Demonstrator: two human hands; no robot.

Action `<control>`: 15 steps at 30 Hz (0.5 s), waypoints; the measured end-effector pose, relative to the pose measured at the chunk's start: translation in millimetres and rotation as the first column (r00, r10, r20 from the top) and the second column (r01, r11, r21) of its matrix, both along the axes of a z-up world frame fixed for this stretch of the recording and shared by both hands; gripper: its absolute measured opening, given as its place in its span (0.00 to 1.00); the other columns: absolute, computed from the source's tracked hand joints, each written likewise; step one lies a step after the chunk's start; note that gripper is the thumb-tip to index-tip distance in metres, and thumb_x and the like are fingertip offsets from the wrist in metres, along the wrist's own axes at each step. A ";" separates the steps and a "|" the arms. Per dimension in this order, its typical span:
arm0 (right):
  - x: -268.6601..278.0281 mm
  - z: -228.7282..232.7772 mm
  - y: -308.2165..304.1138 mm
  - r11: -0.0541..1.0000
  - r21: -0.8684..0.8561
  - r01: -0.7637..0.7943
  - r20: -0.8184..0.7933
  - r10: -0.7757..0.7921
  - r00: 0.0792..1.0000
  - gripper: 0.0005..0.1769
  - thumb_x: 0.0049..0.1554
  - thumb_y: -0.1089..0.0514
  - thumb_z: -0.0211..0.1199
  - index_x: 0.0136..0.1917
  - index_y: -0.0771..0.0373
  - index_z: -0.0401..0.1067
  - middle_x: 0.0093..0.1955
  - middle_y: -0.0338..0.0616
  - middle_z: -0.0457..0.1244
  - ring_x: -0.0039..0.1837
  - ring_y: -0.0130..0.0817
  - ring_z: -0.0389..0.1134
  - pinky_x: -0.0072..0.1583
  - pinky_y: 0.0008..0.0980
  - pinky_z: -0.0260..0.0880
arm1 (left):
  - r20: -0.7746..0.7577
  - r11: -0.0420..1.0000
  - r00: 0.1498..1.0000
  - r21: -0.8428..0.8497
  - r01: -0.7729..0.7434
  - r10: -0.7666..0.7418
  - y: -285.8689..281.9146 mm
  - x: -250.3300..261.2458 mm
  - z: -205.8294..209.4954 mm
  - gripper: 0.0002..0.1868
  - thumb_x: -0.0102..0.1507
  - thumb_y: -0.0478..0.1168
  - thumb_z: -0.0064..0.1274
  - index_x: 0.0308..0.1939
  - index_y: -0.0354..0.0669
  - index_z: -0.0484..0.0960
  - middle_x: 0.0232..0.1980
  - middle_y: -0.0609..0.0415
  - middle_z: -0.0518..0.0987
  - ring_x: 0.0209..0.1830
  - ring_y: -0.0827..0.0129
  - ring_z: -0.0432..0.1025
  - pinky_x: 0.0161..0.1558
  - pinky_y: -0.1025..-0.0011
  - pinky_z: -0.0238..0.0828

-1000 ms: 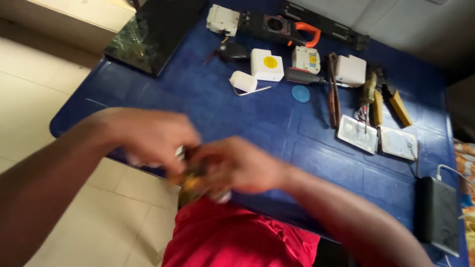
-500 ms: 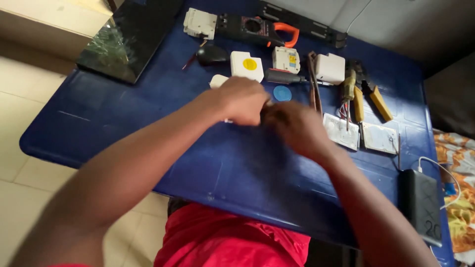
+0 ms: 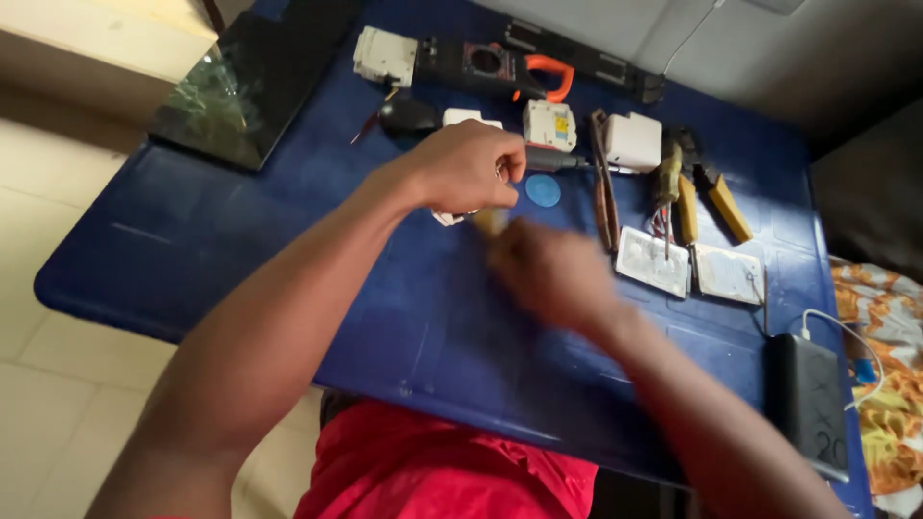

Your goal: Wiring an electrical switch or socket component at a table.

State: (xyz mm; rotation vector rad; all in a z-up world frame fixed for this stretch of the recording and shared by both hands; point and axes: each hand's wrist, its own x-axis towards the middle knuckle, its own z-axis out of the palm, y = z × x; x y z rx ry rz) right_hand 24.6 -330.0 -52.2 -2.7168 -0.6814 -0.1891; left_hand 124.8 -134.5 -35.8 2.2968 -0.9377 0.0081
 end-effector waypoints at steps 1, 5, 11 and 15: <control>-10.6 0.6 6.7 1.000 0.000 0.003 0.005 -0.003 1.000 0.11 0.58 0.48 0.65 0.47 0.56 0.75 0.39 0.50 0.70 0.39 0.54 0.71 0.41 0.51 0.71 | 0.005 1.000 1.000 0.000 0.003 -0.003 -1.3 2.0 -2.0 0.17 0.50 0.48 0.62 0.38 0.43 0.83 0.39 0.51 0.84 0.40 0.56 0.79 0.41 0.61 0.73; -38.3 2.4 20.4 0.941 0.118 -0.318 0.059 0.313 0.948 0.11 0.60 0.48 0.63 0.49 0.57 0.72 0.42 0.47 0.69 0.40 0.52 0.71 0.41 0.48 0.71 | -0.001 0.937 0.999 -0.345 -0.050 0.053 -5.3 3.1 -8.1 0.13 0.52 0.41 0.62 0.37 0.40 0.81 0.35 0.54 0.83 0.36 0.66 0.78 0.39 0.68 0.73; 7.9 -2.5 -21.8 0.992 -0.115 -0.052 0.065 0.060 0.996 0.15 0.60 0.44 0.62 0.47 0.58 0.71 0.36 0.50 0.68 0.36 0.54 0.70 0.38 0.51 0.69 | -0.195 0.743 0.977 -0.666 -0.064 -0.091 -7.6 2.1 -10.4 0.08 0.61 0.34 0.58 0.43 0.38 0.81 0.38 0.59 0.79 0.39 0.78 0.73 0.42 0.76 0.74; 23.1 -15.7 -28.7 0.953 -0.272 0.136 0.096 -0.114 0.989 0.17 0.63 0.44 0.58 0.51 0.60 0.68 0.34 0.51 0.68 0.35 0.55 0.70 0.37 0.52 0.68 | -0.397 0.694 0.909 -0.691 -0.204 -0.129 -12.8 -3.9 -5.5 0.08 0.61 0.35 0.55 0.44 0.40 0.80 0.38 0.60 0.77 0.36 0.80 0.73 0.34 0.75 0.68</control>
